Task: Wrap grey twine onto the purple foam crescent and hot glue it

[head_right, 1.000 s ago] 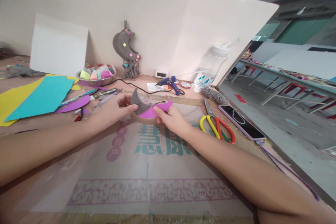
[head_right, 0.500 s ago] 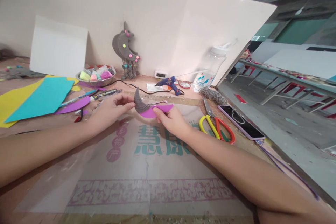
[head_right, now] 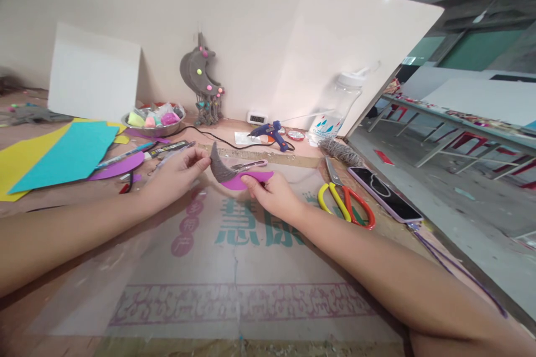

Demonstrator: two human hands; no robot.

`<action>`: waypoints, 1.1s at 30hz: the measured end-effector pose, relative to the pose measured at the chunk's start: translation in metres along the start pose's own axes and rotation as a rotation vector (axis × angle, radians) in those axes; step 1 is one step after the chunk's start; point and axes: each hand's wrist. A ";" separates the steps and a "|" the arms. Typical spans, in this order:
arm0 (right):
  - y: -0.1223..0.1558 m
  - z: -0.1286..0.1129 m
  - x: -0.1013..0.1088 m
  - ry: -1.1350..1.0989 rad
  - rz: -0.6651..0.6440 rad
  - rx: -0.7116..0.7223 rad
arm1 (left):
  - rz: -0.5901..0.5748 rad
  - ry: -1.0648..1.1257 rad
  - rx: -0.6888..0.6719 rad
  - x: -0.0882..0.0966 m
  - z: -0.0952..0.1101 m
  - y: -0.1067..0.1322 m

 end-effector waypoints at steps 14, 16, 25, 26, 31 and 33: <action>-0.004 0.009 0.002 -0.052 -0.002 -0.112 | -0.008 0.178 0.037 -0.001 -0.007 -0.003; -0.004 0.008 0.002 -0.043 0.001 -0.109 | -0.069 0.131 0.031 -0.001 -0.004 -0.003; -0.002 0.006 0.002 -0.121 0.026 -0.168 | -0.093 0.047 -0.017 -0.001 -0.008 -0.002; -0.002 0.007 0.004 -0.160 0.088 -0.152 | -0.086 0.063 -0.017 -0.002 -0.008 -0.001; -0.008 0.014 0.012 -0.351 0.376 -0.086 | -0.102 0.143 0.020 -0.002 -0.005 0.001; -0.011 0.017 0.012 -0.413 0.348 -0.109 | -0.117 0.174 0.045 -0.002 -0.004 0.002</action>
Point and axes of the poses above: each hand's wrist, its own y-axis away from the middle knuckle, its own x-axis out of the back of the hand, z = x × y, and after that the axes turned 8 degrees about -z, right-handed
